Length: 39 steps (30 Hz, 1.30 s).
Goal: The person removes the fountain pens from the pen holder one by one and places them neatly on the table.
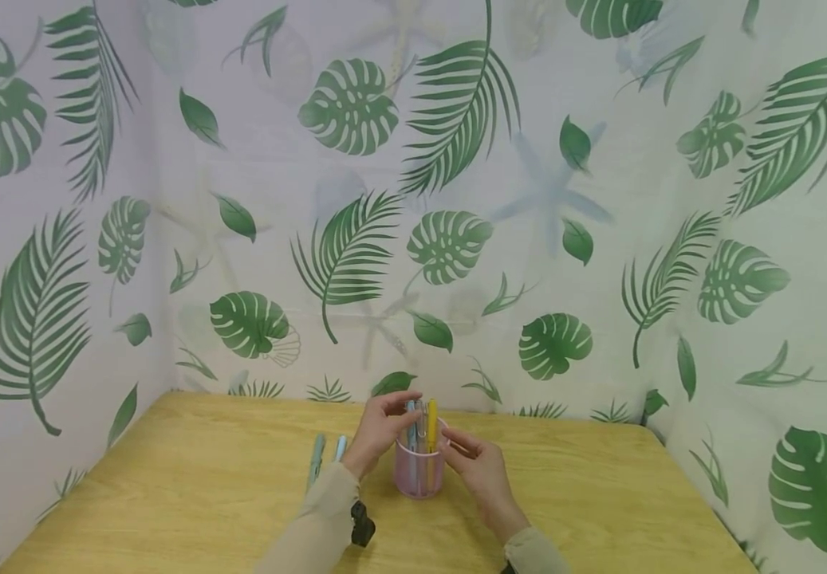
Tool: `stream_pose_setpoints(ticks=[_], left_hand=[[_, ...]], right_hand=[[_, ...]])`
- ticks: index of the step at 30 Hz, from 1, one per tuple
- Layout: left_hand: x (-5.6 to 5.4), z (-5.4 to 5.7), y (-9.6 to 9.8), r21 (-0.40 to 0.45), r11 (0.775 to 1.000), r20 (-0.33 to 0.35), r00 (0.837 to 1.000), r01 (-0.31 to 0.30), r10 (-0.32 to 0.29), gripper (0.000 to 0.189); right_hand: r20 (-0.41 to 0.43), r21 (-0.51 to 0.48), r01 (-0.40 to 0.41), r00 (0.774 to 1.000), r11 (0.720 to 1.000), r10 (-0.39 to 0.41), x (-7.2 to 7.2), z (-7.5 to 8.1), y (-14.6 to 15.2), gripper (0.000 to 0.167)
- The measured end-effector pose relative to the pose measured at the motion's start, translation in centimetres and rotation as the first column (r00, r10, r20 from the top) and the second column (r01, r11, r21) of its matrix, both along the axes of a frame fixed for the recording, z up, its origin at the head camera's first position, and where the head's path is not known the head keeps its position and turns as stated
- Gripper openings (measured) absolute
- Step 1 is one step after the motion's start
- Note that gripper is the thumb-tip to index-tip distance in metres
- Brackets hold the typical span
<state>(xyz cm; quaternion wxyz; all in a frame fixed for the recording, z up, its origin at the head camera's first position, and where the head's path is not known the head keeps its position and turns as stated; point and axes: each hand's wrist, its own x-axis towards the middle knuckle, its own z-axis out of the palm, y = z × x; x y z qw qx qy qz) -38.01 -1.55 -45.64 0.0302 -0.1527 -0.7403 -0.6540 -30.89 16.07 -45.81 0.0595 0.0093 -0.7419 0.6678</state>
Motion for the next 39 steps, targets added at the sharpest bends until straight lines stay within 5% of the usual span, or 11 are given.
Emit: stream_pose_setpoints(ticks=[20,29,36,39], left_hand=[[0.0,-0.2,-1.6,-0.022,1.000,-0.120,0.993,0.012,-0.014,0.032],[0.1,0.2,-1.6,-0.005,0.999,-0.054,0.998,-0.039,0.038,0.030],[2.5,2.9,-2.2,-0.028,1.000,-0.068,0.998,0.007,-0.009,0.026],[2.2,2.5,-2.5,-0.029,0.999,-0.050,0.998,0.041,-0.042,0.027]], right_hand=[[0.020,-0.012,0.017,1.000,1.000,-0.017,0.0,0.0,-0.2,0.037],[0.002,-0.008,0.020,1.000,1.000,-0.020,0.0,0.0,-0.2,0.037],[0.002,-0.008,0.015,1.000,1.000,-0.015,-0.1,-0.1,-0.1,0.037],[-0.004,-0.008,0.012,1.000,1.000,-0.012,0.1,0.1,-0.1,0.038]])
